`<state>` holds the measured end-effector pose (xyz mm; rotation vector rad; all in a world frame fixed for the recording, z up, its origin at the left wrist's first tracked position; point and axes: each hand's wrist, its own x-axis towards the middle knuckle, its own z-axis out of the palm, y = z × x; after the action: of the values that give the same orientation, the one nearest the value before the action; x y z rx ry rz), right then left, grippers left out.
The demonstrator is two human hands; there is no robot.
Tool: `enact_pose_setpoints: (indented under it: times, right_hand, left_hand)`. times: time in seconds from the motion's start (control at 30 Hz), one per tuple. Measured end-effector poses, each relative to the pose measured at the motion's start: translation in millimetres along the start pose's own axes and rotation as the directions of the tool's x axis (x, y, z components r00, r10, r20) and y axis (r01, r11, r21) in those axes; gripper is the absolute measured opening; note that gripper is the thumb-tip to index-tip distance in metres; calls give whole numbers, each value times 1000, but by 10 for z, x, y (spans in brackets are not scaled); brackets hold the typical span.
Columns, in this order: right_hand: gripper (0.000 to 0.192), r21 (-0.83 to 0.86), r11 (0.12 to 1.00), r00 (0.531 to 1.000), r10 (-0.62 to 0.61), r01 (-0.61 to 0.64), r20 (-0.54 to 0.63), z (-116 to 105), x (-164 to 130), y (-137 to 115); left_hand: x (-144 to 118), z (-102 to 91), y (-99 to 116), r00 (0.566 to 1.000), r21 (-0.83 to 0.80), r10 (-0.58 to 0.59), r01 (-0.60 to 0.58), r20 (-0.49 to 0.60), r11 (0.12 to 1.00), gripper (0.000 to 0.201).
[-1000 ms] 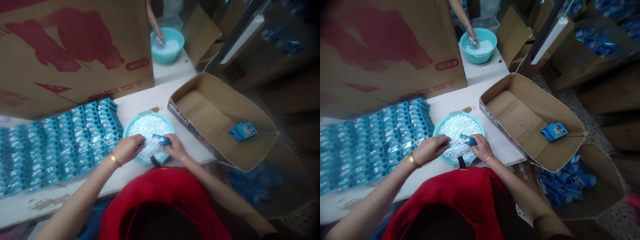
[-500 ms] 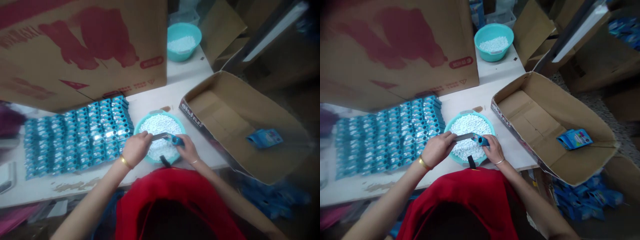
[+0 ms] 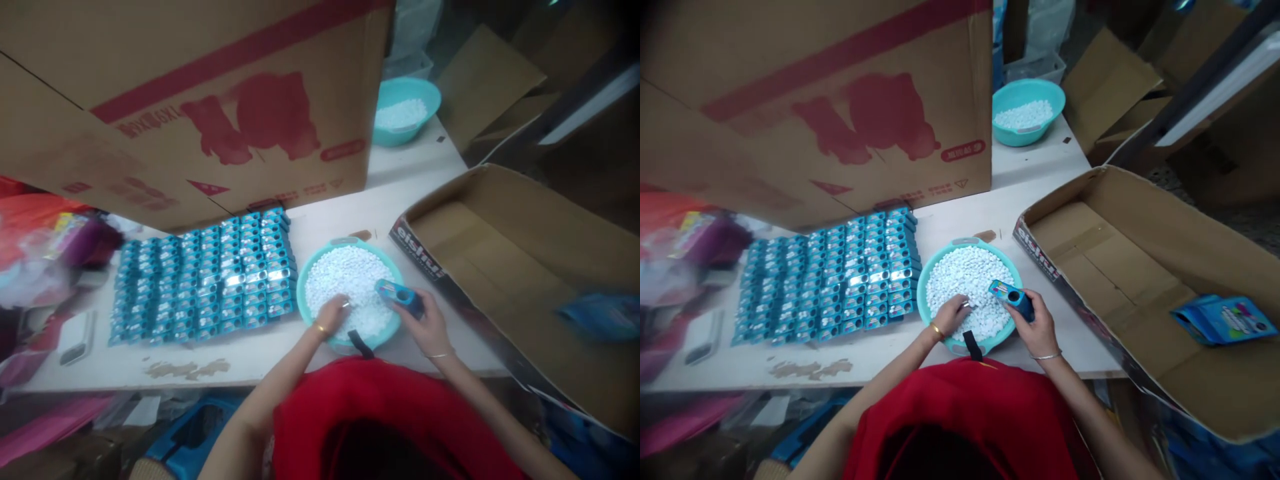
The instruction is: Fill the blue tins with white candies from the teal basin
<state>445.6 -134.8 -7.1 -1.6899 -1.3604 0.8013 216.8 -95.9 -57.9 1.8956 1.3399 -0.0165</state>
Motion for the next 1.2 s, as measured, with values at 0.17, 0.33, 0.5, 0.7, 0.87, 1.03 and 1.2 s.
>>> enact_pose_setpoints:
  times: [0.17,0.33,0.5,0.7,0.87,1.03,1.2]
  right_hand:
    - [34,-59,996,997,-72,72,-4,-43,27,57]
    - [31,-140,947,956,-276,289,103,5,82,42]
    - [37,-139,905,911,-380,402,160,149,81,-44]
    - [37,-115,894,893,-408,433,188,218,58,-66]
    - [36,-105,900,898,-400,422,181,231,52,-36]
    - [36,-102,931,934,-337,350,122,134,64,24]
    - [34,-105,980,986,-166,168,27,-48,89,69]
  left_hand:
    - [-215,-525,-40,992,-104,111,-117,-68,988,25]
    - [-391,-1110,255,958,-55,282,-284,-43,957,22]
    - [-447,-1410,736,958,290,253,-283,138,914,20]
    - [-529,-1503,1255,977,632,49,-171,206,756,19]
    - [-626,-1526,1324,983,675,101,-180,155,716,22]
    - [-504,-1340,591,999,523,-39,22,23,852,21]
    - [-132,-496,-37,992,321,-103,74,74,944,16]
